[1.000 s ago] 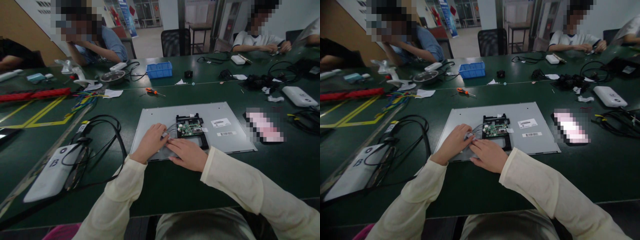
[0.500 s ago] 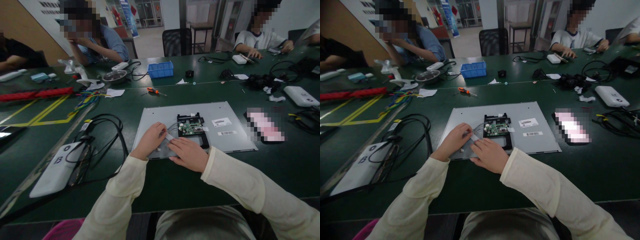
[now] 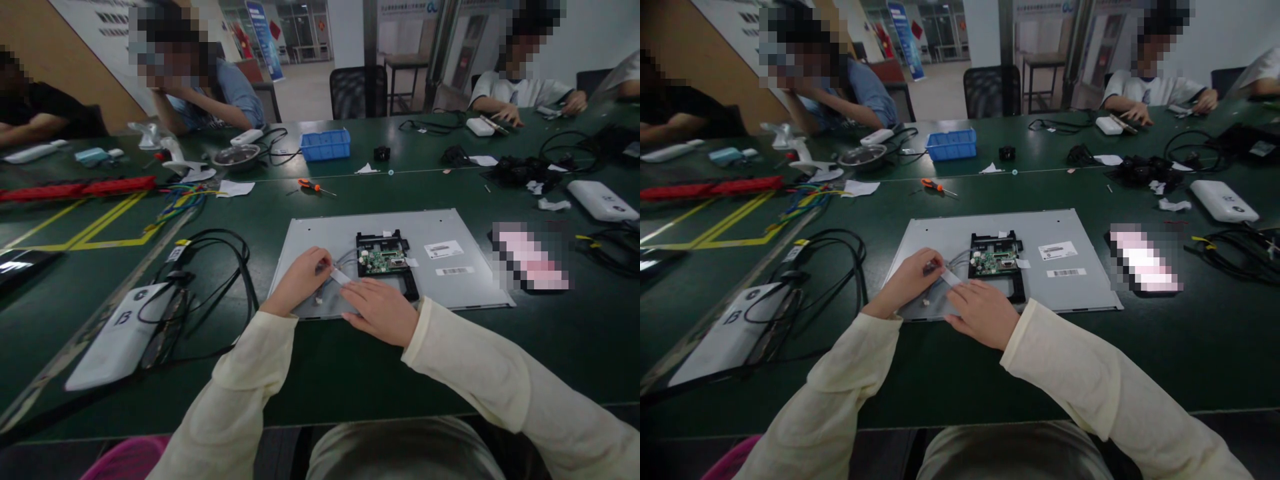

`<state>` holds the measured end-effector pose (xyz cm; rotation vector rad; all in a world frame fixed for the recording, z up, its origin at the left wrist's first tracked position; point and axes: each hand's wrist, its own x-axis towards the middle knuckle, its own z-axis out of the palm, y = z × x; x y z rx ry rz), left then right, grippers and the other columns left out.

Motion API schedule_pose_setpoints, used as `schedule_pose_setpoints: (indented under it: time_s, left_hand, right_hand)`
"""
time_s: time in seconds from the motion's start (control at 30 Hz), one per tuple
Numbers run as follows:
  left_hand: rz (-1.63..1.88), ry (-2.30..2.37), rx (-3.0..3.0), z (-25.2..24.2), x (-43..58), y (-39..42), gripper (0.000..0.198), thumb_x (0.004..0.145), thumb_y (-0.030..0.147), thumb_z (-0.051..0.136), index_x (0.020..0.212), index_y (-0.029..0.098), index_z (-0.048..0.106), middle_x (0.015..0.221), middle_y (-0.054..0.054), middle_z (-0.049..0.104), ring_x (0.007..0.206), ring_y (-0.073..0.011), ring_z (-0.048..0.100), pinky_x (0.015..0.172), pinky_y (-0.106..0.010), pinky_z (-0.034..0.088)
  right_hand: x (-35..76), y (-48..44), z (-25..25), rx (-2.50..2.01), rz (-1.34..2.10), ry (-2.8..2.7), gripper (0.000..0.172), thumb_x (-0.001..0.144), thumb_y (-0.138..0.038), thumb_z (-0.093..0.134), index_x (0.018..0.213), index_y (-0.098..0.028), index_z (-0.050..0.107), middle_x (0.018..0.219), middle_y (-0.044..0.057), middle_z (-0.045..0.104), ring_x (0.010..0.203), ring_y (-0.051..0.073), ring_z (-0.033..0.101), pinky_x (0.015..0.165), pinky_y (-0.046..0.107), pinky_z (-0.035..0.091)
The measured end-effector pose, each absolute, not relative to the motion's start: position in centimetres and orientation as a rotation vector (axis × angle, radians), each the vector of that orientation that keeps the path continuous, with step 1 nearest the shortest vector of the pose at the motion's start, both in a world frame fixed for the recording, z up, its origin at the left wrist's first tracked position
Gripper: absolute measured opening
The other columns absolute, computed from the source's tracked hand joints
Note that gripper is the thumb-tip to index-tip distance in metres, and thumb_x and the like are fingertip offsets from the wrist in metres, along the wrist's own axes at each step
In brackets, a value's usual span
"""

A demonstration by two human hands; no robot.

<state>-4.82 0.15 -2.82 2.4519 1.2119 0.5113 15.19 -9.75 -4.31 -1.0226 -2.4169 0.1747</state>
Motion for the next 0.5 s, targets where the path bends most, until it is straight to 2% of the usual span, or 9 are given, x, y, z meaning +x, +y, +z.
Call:
schedule_pose_setpoints:
  time_s: [0.5]
  left_hand:
    - [0.512, 1.244, 2.499, -2.48, -4.64, -0.08, 0.006, 0.085, 0.019, 0.048, 0.085, 0.02, 0.054, 0.088, -0.003, 0.056, 0.082, -0.0182, 0.056, 0.076, -0.031, 0.045]
  right_hand:
    - [15.33, -9.65, -4.21, -1.022, 0.148, -2.438, 0.032, 0.096, -0.03, 0.046, 0.118, -0.011, 0.06, 0.121, 0.015, 0.066, 0.112, 0.024, 0.062, 0.102, 0.043, 0.046]
